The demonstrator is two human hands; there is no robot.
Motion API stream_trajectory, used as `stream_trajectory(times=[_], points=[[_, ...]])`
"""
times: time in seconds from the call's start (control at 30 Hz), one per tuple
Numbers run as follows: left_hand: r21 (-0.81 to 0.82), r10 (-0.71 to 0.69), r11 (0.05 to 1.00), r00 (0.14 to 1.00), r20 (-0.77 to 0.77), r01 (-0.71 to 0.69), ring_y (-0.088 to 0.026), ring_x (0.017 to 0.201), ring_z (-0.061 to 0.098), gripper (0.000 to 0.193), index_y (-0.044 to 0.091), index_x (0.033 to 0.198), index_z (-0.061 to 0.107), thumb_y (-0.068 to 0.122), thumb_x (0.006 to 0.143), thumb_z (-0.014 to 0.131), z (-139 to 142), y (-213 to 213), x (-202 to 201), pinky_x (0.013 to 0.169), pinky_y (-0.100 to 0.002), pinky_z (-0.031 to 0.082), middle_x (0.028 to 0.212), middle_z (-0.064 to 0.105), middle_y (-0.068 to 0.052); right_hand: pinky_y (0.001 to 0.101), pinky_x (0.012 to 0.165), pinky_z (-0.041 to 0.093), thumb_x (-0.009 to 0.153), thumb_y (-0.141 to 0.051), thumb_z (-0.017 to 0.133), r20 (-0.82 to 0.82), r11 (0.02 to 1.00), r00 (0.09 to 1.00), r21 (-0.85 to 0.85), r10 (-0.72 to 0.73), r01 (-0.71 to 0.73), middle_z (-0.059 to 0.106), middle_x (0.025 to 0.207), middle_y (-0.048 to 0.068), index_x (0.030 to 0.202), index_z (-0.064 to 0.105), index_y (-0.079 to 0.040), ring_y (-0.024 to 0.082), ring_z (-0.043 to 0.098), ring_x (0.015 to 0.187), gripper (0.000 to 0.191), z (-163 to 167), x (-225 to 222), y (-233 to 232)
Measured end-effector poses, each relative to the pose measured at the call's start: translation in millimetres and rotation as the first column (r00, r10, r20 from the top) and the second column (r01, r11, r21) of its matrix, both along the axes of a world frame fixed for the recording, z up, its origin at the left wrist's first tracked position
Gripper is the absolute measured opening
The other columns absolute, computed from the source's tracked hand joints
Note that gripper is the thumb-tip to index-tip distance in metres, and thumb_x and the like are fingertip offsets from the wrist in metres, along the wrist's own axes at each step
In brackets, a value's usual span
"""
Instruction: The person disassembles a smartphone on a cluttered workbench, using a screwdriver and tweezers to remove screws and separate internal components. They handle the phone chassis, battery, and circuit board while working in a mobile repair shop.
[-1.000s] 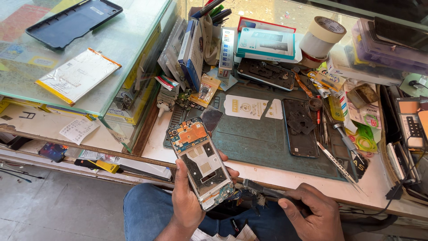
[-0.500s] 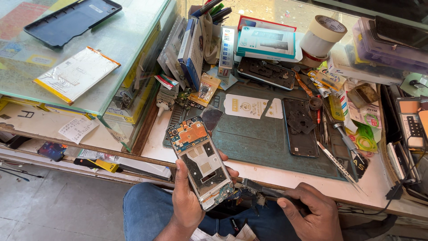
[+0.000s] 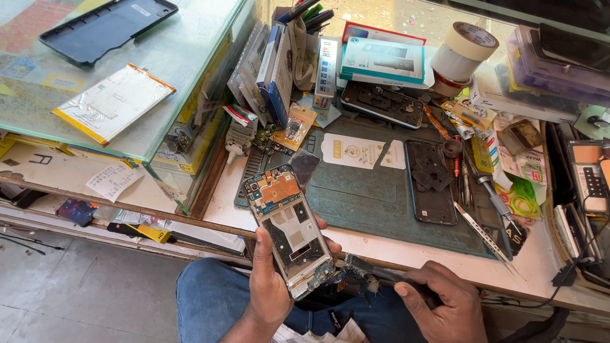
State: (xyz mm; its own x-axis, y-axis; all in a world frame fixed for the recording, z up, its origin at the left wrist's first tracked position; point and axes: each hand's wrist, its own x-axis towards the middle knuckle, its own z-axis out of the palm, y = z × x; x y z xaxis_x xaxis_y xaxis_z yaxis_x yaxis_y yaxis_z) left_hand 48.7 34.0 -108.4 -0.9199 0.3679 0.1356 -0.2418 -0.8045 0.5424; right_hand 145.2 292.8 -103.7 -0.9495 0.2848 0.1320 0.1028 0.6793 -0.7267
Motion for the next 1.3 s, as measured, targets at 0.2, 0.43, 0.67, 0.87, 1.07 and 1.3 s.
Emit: stream_trajectory(times=[0.2, 0.43, 0.67, 0.87, 1.07, 1.3], points=[[-0.023, 0.020, 1.000, 0.999, -0.037, -0.021, -0.029, 0.108, 0.069, 0.074, 0.000, 0.144, 0.044, 0.059, 0.106, 0.024, -2, 3, 1, 0.091, -0.045, 0.060, 0.125, 0.059, -0.019, 0.0279, 0.043, 0.040, 0.078, -0.024, 0.081, -0.024, 1.000, 1.000, 0.019, 0.006, -0.006, 0.067, 0.070, 0.005, 0.086, 0.080, 0.000, 0.008, 0.056, 0.048, 0.025, 0, 0, -1], [-0.042, 0.018, 0.999, 0.999, 0.039, -0.016, -0.028, 0.105, 0.070, 0.072, 0.000, 0.139, 0.048, 0.057, 0.105, 0.022, -2, 6, 2, 0.085, -0.042, 0.062, 0.122, 0.061, -0.018, 0.0235, 0.056, 0.040, 0.093, -0.024, 0.075, -0.137, 0.912, 0.982, -0.373, 0.126, -0.169, 0.060, 0.070, -0.001, 0.090, 0.074, -0.001, 0.006, 0.050, 0.060, 0.023, -3, -7, -5], [-0.145, -0.013, 0.989, 0.999, 0.047, 0.020, -0.024, 0.097, 0.071, 0.073, -0.004, 0.134, 0.052, 0.057, 0.106, 0.022, 3, 10, 5, 0.086, -0.040, 0.062, 0.110, 0.067, -0.017, 0.0278, 0.056, 0.037, 0.093, -0.006, 0.080, -0.023, 0.815, 0.955, -0.517, 0.294, -0.263, 0.061, 0.066, 0.003, 0.103, 0.081, -0.001, 0.011, 0.048, 0.060, 0.011, 10, -25, -63], [-0.098, -0.065, 0.992, 0.992, 0.110, 0.076, -0.022, 0.090, 0.073, 0.076, -0.003, 0.133, 0.053, 0.060, 0.105, 0.021, 10, 3, 7, 0.079, -0.036, 0.062, 0.096, 0.071, -0.018, 0.0297, 0.086, 0.061, 0.077, 0.013, 0.070, -0.097, 0.789, 0.855, -0.342, 0.510, -0.510, 0.084, 0.095, 0.010, 0.121, 0.079, -0.006, 0.016, 0.081, 0.091, 0.048, 43, -41, -88], [-0.021, -0.128, 0.991, 0.979, 0.156, 0.133, -0.022, 0.089, 0.073, 0.076, -0.003, 0.132, 0.052, 0.061, 0.104, 0.023, 12, 5, 6, 0.076, -0.034, 0.063, 0.097, 0.069, -0.020, 0.0305, 0.080, 0.064, 0.077, 0.012, 0.071, -0.125, 0.778, 0.853, -0.362, 0.506, -0.515, 0.084, 0.097, 0.010, 0.119, 0.079, -0.006, 0.017, 0.082, 0.092, 0.047, 48, -40, -94], [-0.123, -0.047, 0.991, 0.993, 0.106, 0.060, -0.022, 0.096, 0.070, 0.073, -0.003, 0.132, 0.052, 0.058, 0.106, 0.021, 10, 5, 7, 0.083, -0.038, 0.062, 0.109, 0.065, -0.017, 0.0259, 0.063, 0.056, 0.080, -0.001, 0.076, 0.067, 0.837, 0.879, -0.349, 0.471, -0.422, 0.079, 0.082, 0.005, 0.106, 0.081, -0.005, 0.009, 0.072, 0.069, 0.027, 58, -43, -96]])
